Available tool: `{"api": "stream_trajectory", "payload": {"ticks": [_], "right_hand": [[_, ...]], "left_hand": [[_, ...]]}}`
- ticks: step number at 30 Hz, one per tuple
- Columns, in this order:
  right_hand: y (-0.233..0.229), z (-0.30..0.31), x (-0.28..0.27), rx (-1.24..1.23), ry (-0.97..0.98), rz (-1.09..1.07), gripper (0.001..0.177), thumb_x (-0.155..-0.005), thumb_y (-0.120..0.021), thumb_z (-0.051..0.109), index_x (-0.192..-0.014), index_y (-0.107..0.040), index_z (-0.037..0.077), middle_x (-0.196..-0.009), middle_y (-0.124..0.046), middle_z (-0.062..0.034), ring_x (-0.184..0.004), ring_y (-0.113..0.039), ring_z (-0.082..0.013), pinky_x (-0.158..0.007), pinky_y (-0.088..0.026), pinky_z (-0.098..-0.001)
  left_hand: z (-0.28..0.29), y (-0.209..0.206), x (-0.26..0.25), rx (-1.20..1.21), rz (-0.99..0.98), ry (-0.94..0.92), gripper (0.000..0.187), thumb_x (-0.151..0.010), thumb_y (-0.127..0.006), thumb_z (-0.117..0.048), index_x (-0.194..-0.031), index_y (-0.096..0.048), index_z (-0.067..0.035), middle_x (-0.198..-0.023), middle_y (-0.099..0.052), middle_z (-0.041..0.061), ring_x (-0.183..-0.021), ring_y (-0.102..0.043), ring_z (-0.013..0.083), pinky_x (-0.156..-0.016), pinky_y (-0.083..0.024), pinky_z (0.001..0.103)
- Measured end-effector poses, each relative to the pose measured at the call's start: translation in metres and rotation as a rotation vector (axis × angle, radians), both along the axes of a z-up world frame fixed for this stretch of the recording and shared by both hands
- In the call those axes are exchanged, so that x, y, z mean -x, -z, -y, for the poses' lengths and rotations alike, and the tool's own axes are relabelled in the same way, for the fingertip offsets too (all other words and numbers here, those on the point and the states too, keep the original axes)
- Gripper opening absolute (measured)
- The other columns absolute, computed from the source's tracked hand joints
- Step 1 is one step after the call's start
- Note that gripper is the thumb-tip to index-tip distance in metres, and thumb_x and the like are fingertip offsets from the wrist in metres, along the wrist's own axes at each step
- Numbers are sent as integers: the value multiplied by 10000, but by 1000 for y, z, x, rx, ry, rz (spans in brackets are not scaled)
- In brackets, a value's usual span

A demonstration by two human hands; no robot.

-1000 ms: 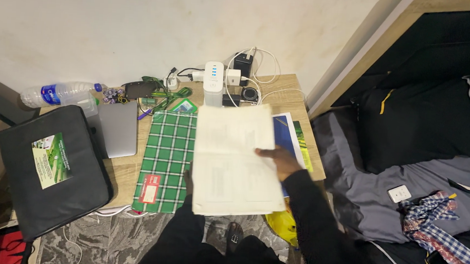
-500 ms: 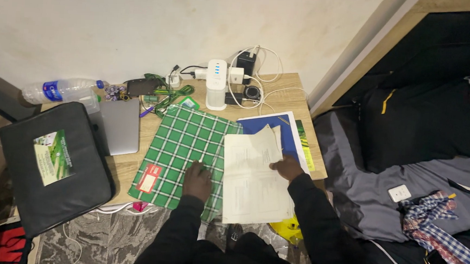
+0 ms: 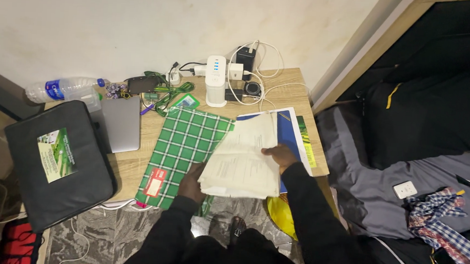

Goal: The person gathers several items on a desk, including a blue book, a green plaid notebook, and a small green box. They place these items into a black zippered sleeve, close the zipper, and adjust the sleeve on the desk.

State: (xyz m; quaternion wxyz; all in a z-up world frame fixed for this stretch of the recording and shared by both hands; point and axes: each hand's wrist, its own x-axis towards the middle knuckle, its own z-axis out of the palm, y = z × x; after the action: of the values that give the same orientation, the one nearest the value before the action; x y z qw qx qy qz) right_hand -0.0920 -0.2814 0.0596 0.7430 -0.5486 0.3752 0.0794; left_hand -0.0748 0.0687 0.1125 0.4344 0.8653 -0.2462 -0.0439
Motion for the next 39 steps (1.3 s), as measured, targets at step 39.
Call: {"api": "stream_trajectory", "payload": {"ticks": [39], "right_hand": [[-12, -170, -36, 173, 158, 452, 509, -861, -670, -52, -1357, -568, -6, -1290, -696, -175, -1154, -660, -283, -989, -513, -365]], "left_hand": [[1, 29, -32, -145, 248, -208, 513, -743, -701, -53, -1253, -647, -78, -1097, -622, 214, -1046, -603, 422, -896, -518, 477]]}}
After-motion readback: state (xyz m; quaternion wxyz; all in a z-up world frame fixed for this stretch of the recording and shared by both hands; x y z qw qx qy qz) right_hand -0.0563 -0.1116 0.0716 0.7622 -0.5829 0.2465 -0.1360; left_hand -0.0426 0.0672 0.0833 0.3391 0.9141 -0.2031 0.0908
